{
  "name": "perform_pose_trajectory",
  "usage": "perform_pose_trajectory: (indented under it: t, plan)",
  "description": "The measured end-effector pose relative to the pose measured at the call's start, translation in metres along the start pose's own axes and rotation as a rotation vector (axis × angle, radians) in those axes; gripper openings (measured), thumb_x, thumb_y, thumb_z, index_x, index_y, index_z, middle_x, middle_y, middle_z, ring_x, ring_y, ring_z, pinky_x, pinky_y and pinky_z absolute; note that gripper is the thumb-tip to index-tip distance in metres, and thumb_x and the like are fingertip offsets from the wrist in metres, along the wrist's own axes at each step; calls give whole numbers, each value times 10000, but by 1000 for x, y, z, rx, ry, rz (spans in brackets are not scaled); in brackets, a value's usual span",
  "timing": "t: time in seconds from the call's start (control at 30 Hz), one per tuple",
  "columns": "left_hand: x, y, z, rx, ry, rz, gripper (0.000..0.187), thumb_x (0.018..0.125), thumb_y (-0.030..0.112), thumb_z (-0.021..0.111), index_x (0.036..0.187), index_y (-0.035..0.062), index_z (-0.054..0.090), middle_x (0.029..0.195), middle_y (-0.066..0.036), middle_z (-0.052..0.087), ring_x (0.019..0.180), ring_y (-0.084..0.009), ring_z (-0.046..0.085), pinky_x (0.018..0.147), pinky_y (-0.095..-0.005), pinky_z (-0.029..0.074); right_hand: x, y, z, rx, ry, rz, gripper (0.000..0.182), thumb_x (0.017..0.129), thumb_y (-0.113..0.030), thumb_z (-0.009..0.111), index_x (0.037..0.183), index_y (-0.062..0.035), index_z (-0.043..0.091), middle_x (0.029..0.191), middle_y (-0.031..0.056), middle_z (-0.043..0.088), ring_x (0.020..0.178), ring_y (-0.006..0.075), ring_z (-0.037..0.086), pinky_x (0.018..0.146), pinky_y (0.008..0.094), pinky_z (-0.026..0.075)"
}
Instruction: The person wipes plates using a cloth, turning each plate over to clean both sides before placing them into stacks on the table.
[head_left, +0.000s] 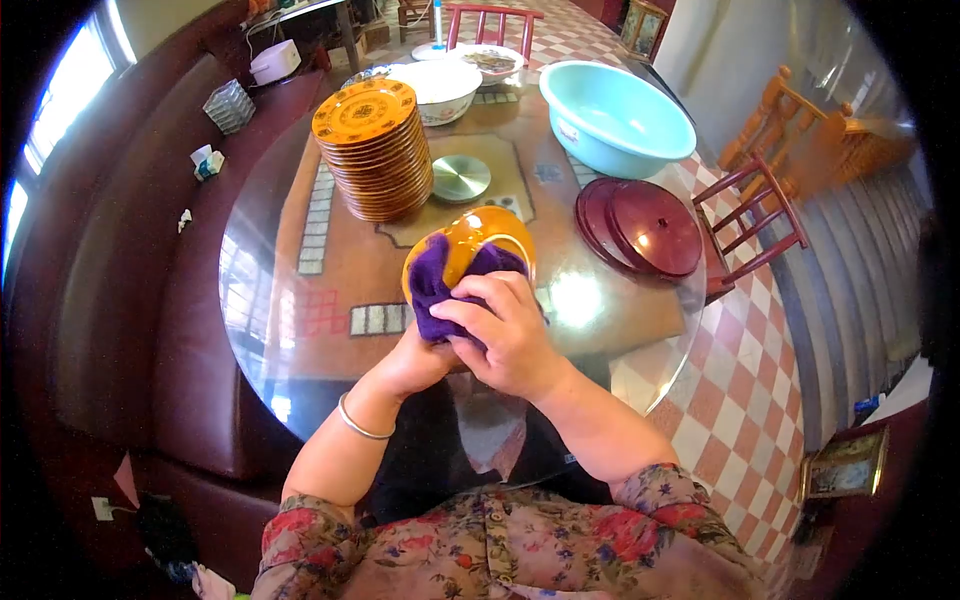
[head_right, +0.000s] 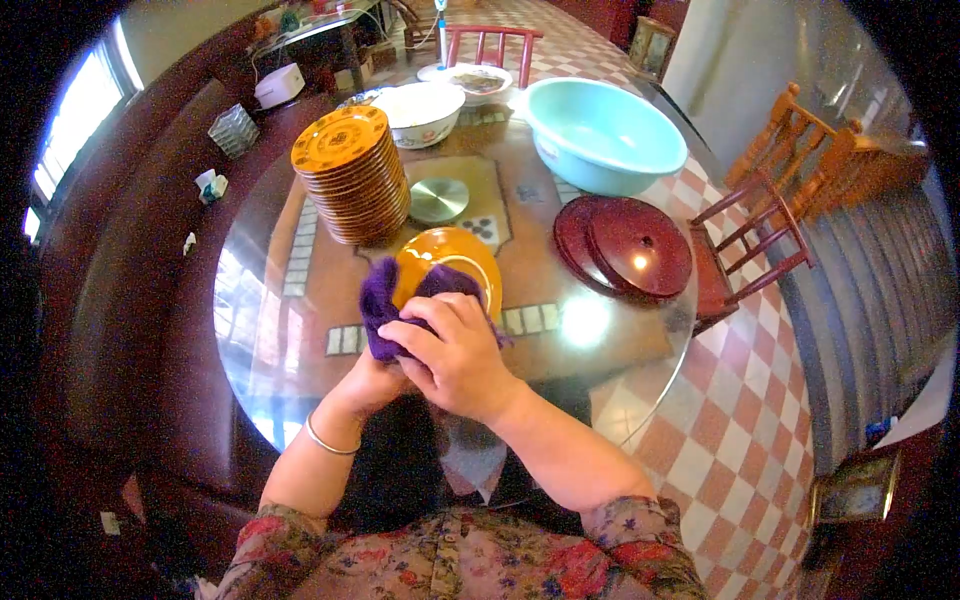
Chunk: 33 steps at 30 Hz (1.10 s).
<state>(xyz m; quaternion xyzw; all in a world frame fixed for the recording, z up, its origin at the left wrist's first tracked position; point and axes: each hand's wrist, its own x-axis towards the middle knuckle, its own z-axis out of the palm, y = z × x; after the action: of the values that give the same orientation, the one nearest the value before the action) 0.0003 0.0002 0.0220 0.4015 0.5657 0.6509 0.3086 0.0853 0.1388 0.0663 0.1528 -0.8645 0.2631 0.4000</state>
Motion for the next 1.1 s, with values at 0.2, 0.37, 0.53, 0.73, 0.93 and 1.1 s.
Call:
perform_pose_trajectory:
  t: [0.2, 0.37, 0.53, 0.73, 0.93, 1.1]
  plan:
    - [1, 13, -1, -100, -144, -104, 453, 886, -24, 603, 1320, 1, 475, 1263, -63, 564, 1165, -170, 528, 999, -334, 431, 0, 38, -22, 21, 312, 398, 209, 820, -59, 619, 1029, -52, 619, 1007, 126, 576, 972, 307, 550, 890, 402, 432]
    - [7, 0, -5, -576, 77, -82, 486, 923, 101, 629, 1371, 29, 456, 1296, -64, 567, 1193, -192, 541, 1019, -357, 439, -12, 38, -1, 39, 275, 351, 218, 832, -64, 629, 1046, -44, 591, 1012, 148, 564, 977, 337, 549, 890, 410, 438]
    - [11, 7, -4, -791, 260, 4, 418, 1039, 316, 413, 1396, 102, 432, 1331, -87, 557, 1196, -232, 556, 1027, -430, 442, -10, 4, 12, 19, 77, 82, 291, 762, -78, 687, 1042, -104, 610, 1014, 117, 566, 955, 331, 540, 888, 446, 424]
    - [11, 7, -16, -807, 252, -40, 477, 1020, 289, 468, 1428, 62, 368, 1411, -102, 492, 1283, -270, 493, 1086, -464, 391, -18, 69, 3, -18, 384, 394, 222, 845, -37, 589, 1067, -43, 587, 1015, 144, 558, 982, 317, 541, 913, 402, 418]
    - [8, 23, -21, -824, 336, 79, 493, 1003, 226, 509, 1441, 65, 350, 1427, -93, 470, 1301, -286, 473, 1088, -471, 390, -38, 107, 15, 294, 513, 656, 206, 892, -84, 571, 1079, 1, 576, 1049, 143, 578, 1006, 274, 562, 931, 353, 428]
    - [32, 83, -46, -349, 477, 391, 456, 999, 128, 497, 1411, -10, 360, 1372, -98, 508, 1247, -249, 517, 1041, -419, 437, -36, 96, 14, 384, 489, 671, 201, 908, -98, 572, 1082, 3, 574, 1035, 118, 588, 983, 231, 569, 907, 335, 439]
